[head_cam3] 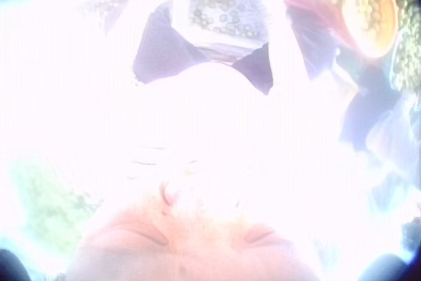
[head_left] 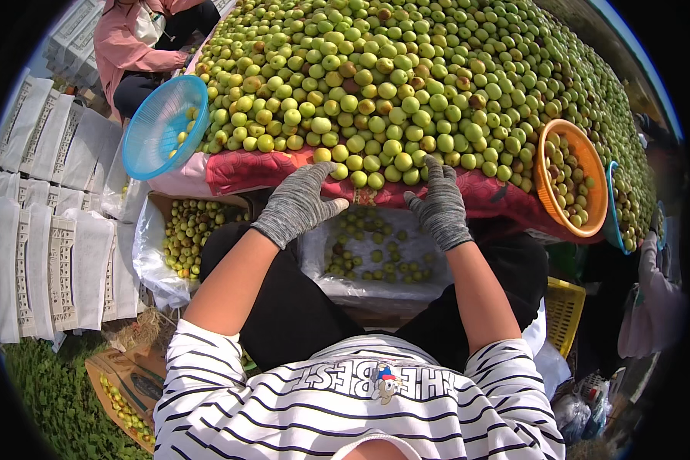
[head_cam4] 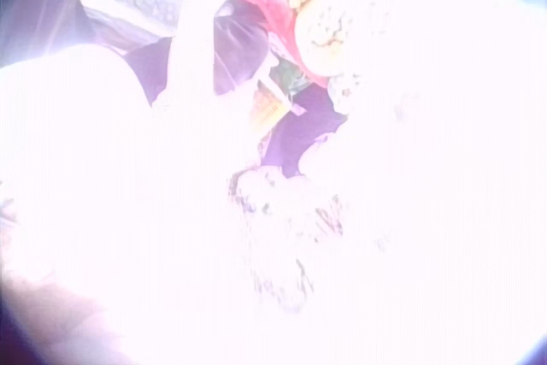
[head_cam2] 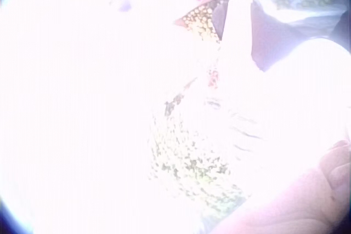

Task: The person sorts green plums from a large pile on a table into a plastic bag and a blue bowl. They pick individual plums, inspect them, and place them into the bag or bowl while seated at the table.

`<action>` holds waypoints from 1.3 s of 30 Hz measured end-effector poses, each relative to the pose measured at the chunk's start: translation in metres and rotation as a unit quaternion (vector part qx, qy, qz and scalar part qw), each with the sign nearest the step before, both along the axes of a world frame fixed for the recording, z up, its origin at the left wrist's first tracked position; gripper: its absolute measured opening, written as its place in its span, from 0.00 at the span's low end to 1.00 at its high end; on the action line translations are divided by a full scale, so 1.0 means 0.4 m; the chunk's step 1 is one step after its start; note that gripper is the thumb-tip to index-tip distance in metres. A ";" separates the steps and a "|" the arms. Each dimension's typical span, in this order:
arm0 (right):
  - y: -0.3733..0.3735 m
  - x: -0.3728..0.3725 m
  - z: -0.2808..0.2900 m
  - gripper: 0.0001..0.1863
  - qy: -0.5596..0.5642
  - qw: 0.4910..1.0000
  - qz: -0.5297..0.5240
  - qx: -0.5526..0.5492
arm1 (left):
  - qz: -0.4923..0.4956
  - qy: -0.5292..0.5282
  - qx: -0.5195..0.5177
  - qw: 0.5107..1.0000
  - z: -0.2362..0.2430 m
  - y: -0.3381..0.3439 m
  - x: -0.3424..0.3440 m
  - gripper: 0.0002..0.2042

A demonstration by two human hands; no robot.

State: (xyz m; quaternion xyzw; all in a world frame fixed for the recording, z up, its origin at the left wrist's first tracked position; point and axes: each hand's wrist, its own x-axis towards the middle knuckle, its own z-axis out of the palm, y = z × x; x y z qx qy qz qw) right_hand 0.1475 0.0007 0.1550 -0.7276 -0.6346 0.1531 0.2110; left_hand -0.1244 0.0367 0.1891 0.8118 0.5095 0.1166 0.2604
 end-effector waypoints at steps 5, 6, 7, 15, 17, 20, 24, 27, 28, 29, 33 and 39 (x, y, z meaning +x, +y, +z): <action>0.041 -0.024 -0.055 0.48 0.097 0.995 0.009 -0.025 | 0.091 0.063 -0.077 0.991 -0.100 0.045 0.180 0.54; 0.043 -0.028 -0.070 0.48 0.131 0.991 0.017 -0.022 | 0.071 0.004 -0.079 0.994 -0.120 0.050 0.191 0.54; 0.044 -0.033 -0.086 0.47 0.223 0.974 0.029 -0.027 | 0.044 -0.053 -0.049 0.996 -0.139 0.052 0.200 0.54; 0.055 -0.009 -0.093 0.42 0.639 0.754 0.049 -0.141 | -0.075 -0.264 -0.145 0.951 -0.180 0.090 0.211 0.46; 0.029 -0.022 -0.077 0.38 0.661 0.733 0.029 -0.158 | -0.120 -0.265 -0.131 0.948 -0.168 0.082 0.203 0.43; -0.043 -0.081 -0.092 0.33 0.668 0.737 -0.001 -0.103 | -0.137 -0.203 -0.149 0.958 -0.165 0.032 0.188 0.43; -0.141 -0.145 -0.182 0.29 0.788 0.569 -0.162 -0.168 | -0.154 -0.072 -0.261 0.950 -0.179 -0.038 0.160 0.45; -0.159 -0.143 -0.230 0.28 0.708 0.606 -0.200 -0.304 | -0.171 0.087 -0.264 0.945 -0.176 -0.053 0.158 0.43; -0.151 -0.133 -0.229 0.28 0.646 0.652 -0.209 -0.337 | -0.174 0.051 -0.243 0.953 -0.169 -0.045 0.155 0.40; -0.145 -0.127 -0.219 0.27 0.482 0.806 -0.182 -0.293 | -0.180 0.030 -0.242 0.953 -0.158 -0.028 0.148 0.38; -0.081 -0.052 -0.104 0.27 0.150 0.988 0.033 0.030 | -0.007 -0.105 -0.034 0.994 -0.101 0.042 0.104 0.22; 0.075 -0.050 -0.062 0.33 0.115 0.992 -0.024 0.054 | 0.085 0.066 0.193 0.975 -0.096 0.157 0.091 0.29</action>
